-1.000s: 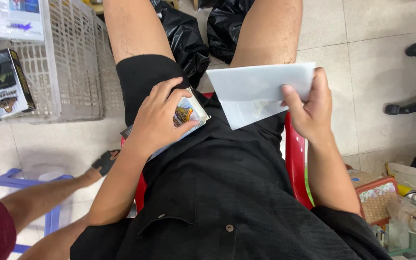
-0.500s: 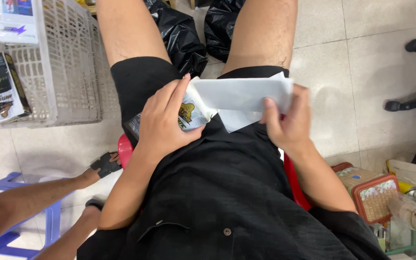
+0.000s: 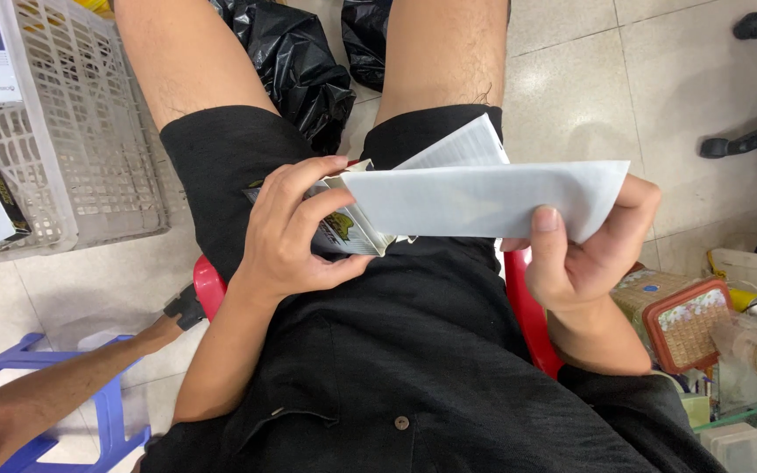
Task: Removing a phone screen protector from a sleeve and then returning it to its packaging.
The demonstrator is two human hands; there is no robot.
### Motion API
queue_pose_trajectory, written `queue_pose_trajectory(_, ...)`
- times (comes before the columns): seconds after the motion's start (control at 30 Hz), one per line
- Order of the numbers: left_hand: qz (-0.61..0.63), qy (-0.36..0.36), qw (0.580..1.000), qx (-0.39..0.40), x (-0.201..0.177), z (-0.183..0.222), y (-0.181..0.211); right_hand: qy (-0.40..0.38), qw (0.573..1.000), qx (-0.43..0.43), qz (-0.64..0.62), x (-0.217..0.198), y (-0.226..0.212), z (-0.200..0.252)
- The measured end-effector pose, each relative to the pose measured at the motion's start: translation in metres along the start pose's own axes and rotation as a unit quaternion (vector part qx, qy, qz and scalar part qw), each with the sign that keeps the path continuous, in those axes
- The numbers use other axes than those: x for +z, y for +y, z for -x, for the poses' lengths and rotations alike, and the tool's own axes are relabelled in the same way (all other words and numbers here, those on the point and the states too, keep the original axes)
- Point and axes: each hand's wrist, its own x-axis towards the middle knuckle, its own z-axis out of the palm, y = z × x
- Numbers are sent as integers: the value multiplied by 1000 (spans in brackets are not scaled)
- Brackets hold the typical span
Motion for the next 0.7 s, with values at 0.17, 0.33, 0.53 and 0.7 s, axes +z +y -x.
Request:
queue_pose_trajectory(0.17,19,5,1000,5,3,2,-2,1,999,-7,31,8,-7,-7)
queue_pose_trajectory(0.33,28,-11,1000,-1,7,2,-5,-43,986,21,161,2,-25,-6)
queue_pose_trajectory(0.53,39,-41,998,-3,6,-7,6,-109,960,25,257,6,-35,-21)
queue_pose_trajectory(0.7,48,-72,996,-9,0,-14,17,-293,893,-172,294,20,-39,-60)
